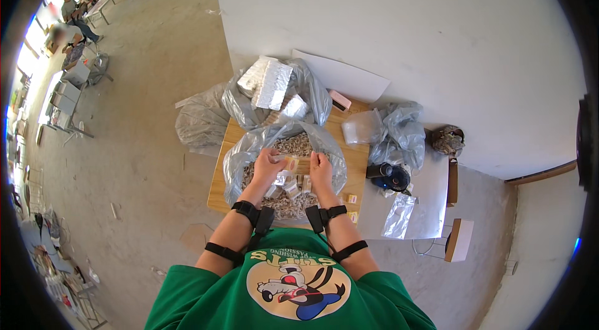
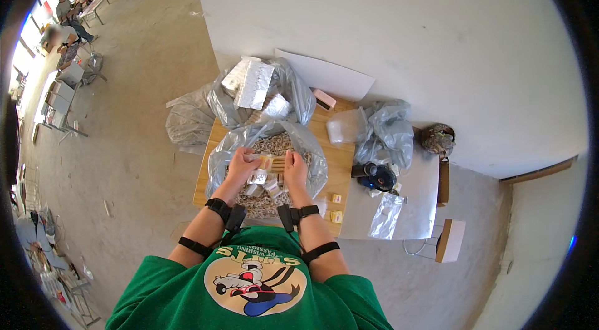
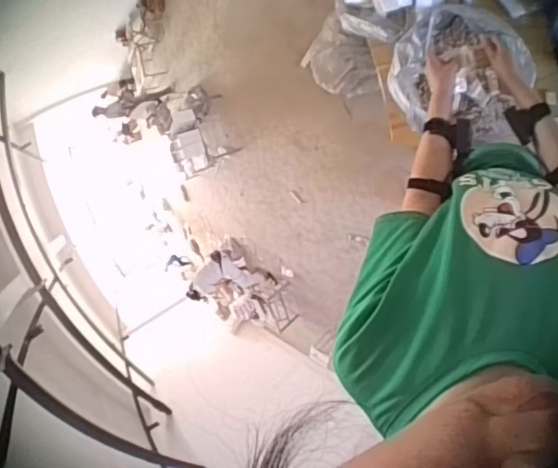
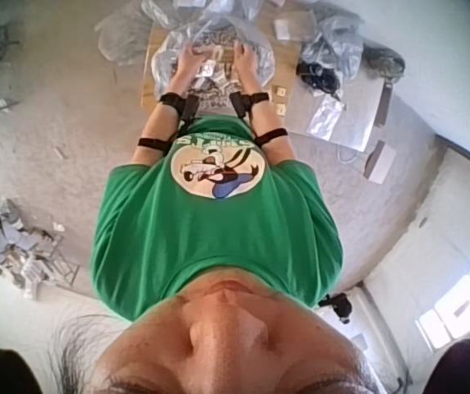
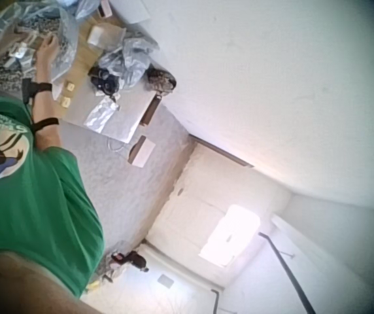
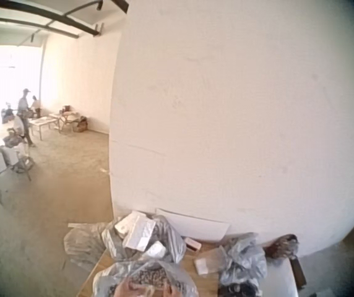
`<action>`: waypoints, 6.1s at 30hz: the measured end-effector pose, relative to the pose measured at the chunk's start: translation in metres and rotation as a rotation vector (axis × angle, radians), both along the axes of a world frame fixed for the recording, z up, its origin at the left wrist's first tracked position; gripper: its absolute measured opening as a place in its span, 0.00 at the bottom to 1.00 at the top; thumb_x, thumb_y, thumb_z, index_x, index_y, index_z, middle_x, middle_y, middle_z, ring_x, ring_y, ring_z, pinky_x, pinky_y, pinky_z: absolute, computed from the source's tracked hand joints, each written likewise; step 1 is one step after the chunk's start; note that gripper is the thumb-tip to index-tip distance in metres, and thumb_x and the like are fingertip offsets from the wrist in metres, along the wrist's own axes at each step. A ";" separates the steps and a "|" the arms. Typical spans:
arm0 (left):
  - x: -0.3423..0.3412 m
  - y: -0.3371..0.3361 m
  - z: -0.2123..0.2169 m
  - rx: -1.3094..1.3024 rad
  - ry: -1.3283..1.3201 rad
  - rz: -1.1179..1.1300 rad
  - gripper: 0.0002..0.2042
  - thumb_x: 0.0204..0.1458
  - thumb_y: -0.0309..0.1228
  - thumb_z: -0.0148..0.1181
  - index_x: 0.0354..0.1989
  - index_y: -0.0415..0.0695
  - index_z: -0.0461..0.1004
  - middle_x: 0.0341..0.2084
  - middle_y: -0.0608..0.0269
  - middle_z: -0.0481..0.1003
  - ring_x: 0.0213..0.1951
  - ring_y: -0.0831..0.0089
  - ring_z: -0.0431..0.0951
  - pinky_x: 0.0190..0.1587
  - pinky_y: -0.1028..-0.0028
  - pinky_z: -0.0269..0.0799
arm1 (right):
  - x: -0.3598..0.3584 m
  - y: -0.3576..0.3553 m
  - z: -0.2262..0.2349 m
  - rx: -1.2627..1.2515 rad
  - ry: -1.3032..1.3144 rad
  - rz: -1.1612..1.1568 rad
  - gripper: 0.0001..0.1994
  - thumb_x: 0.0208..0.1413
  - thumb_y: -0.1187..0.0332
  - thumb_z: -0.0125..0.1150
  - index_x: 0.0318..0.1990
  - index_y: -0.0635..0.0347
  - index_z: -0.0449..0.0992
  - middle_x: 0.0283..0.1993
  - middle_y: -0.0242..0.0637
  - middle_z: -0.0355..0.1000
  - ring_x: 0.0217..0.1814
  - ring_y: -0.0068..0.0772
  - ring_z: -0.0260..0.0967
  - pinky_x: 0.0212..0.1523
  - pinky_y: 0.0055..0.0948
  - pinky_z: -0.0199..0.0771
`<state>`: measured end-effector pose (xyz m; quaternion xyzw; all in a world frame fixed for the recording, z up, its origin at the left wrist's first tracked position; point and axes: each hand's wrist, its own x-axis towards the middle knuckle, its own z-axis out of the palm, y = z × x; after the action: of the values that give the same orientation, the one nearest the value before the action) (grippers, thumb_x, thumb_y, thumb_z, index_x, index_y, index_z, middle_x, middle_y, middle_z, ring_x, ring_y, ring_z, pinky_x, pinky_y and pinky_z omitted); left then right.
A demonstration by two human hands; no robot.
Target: The person is taking small wooden pieces or products from a large bag and putting them into smaller plastic bags for packaging.
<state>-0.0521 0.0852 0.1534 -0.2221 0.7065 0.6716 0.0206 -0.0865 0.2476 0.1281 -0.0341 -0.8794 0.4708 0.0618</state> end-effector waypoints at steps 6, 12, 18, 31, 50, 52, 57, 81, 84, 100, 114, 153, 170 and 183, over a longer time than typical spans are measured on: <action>0.000 -0.023 -0.028 -0.043 -0.001 0.137 0.18 0.38 0.27 0.65 0.37 0.38 0.66 0.21 0.64 0.68 0.22 0.78 0.69 0.24 0.77 0.66 | -0.009 0.019 -0.014 -0.093 -0.162 -0.059 0.18 0.57 0.55 0.46 0.30 0.65 0.68 0.23 0.46 0.68 0.26 0.45 0.67 0.29 0.37 0.66; -0.004 -0.002 -0.003 -0.254 0.104 -0.006 0.18 0.37 0.30 0.66 0.36 0.39 0.67 0.21 0.62 0.69 0.25 0.75 0.70 0.28 0.74 0.66 | -0.010 0.009 -0.029 -0.361 -0.226 0.042 0.18 0.58 0.52 0.42 0.39 0.61 0.65 0.31 0.36 0.70 0.34 0.31 0.69 0.38 0.37 0.71; -0.003 0.011 0.010 -0.371 0.168 -0.157 0.13 0.38 0.31 0.65 0.29 0.39 0.70 0.21 0.59 0.71 0.25 0.71 0.72 0.29 0.73 0.67 | 0.018 0.003 0.011 -1.433 -0.817 0.147 0.16 0.59 0.53 0.42 0.37 0.57 0.66 0.29 0.34 0.69 0.32 0.32 0.70 0.38 0.34 0.73; -0.005 0.046 -0.011 -0.060 -0.038 -0.158 0.07 0.49 0.29 0.55 0.32 0.37 0.70 0.24 0.60 0.74 0.25 0.75 0.74 0.29 0.78 0.70 | 0.038 0.085 -0.055 -1.323 -0.618 -0.017 0.10 0.48 0.79 0.49 0.40 0.60 0.68 0.30 0.32 0.66 0.27 0.24 0.65 0.31 0.24 0.69; 0.036 0.186 -0.130 0.383 -0.471 -0.418 0.08 0.57 0.29 0.44 0.39 0.37 0.66 0.35 0.56 0.74 0.36 0.70 0.75 0.39 0.74 0.71 | 0.138 0.297 -0.268 0.069 -0.733 -0.570 0.08 0.43 0.69 0.59 0.32 0.58 0.71 0.27 0.41 0.71 0.32 0.43 0.69 0.33 0.36 0.68; 0.044 0.208 -0.143 0.332 -0.498 -0.529 0.09 0.57 0.29 0.43 0.41 0.37 0.66 0.36 0.57 0.73 0.37 0.71 0.75 0.41 0.75 0.70 | 0.136 0.302 -0.279 0.090 -0.716 -0.547 0.08 0.44 0.69 0.59 0.33 0.58 0.70 0.27 0.41 0.70 0.32 0.43 0.69 0.32 0.37 0.67; 0.062 0.254 -0.171 0.294 -0.583 -0.511 0.11 0.58 0.31 0.42 0.42 0.37 0.66 0.37 0.58 0.73 0.39 0.71 0.74 0.41 0.74 0.69 | 0.127 0.305 -0.291 0.149 -0.811 -0.477 0.09 0.45 0.69 0.58 0.33 0.58 0.66 0.30 0.41 0.68 0.35 0.44 0.67 0.33 0.39 0.66; 0.015 0.184 -0.132 -0.658 0.059 -0.489 0.10 0.45 0.28 0.56 0.37 0.41 0.68 0.33 0.54 0.70 0.37 0.56 0.71 0.39 0.65 0.68 | 0.170 0.248 -0.217 -0.101 -0.594 -0.494 0.06 0.43 0.77 0.55 0.30 0.61 0.67 0.24 0.38 0.65 0.26 0.33 0.64 0.29 0.30 0.65; -0.010 0.148 -0.149 -1.126 -0.035 -0.344 0.17 0.39 0.29 0.62 0.37 0.40 0.65 0.37 0.53 0.67 0.41 0.55 0.68 0.41 0.62 0.65 | 0.152 0.247 -0.203 -0.170 -0.497 -0.493 0.04 0.45 0.76 0.55 0.30 0.62 0.68 0.23 0.36 0.66 0.24 0.30 0.64 0.28 0.27 0.65; 0.001 0.089 -0.150 -0.804 -0.026 -0.430 0.04 0.45 0.27 0.50 0.26 0.40 0.67 0.22 0.49 0.72 0.29 0.52 0.73 0.31 0.61 0.68 | 0.097 0.183 -0.122 -0.181 -0.349 -0.317 0.03 0.48 0.73 0.56 0.28 0.61 0.69 0.19 0.29 0.67 0.18 0.19 0.64 0.18 0.20 0.65; 0.005 0.031 -0.013 0.250 -0.147 -0.295 0.10 0.50 0.34 0.55 0.31 0.38 0.70 0.25 0.62 0.73 0.27 0.77 0.74 0.31 0.78 0.70 | 0.025 0.037 -0.034 -0.718 -0.474 0.106 0.19 0.51 0.64 0.57 0.48 0.57 0.60 0.32 0.35 0.67 0.25 0.25 0.68 0.22 0.24 0.70; 0.001 0.026 0.028 -0.420 0.333 -0.375 0.09 0.42 0.30 0.55 0.20 0.37 0.67 0.18 0.49 0.69 0.25 0.53 0.71 0.28 0.62 0.64 | 0.023 0.006 0.061 0.182 0.185 0.154 0.10 0.43 0.76 0.53 0.36 0.59 0.64 0.27 0.46 0.70 0.31 0.49 0.69 0.29 0.39 0.68; 0.001 0.031 0.047 -0.506 0.404 -0.494 0.06 0.39 0.26 0.54 0.20 0.37 0.64 0.16 0.51 0.67 0.23 0.57 0.70 0.27 0.66 0.64 | 0.027 0.010 0.062 0.127 0.135 0.218 0.06 0.51 0.71 0.50 0.35 0.61 0.70 0.29 0.49 0.71 0.37 0.45 0.71 0.34 0.35 0.70; -0.015 0.017 0.029 0.314 0.121 -0.237 0.14 0.45 0.32 0.61 0.37 0.36 0.69 0.28 0.60 0.72 0.31 0.76 0.70 0.33 0.75 0.67 | 0.011 0.027 0.034 -1.060 -0.293 0.120 0.07 0.53 0.78 0.47 0.37 0.63 0.71 0.37 0.33 0.71 0.32 0.24 0.68 0.31 0.21 0.69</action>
<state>-0.0675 0.1024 0.1827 -0.0909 0.6142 0.7786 0.0913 -0.0754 0.2741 0.1623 -0.0755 -0.5220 0.8420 -0.1137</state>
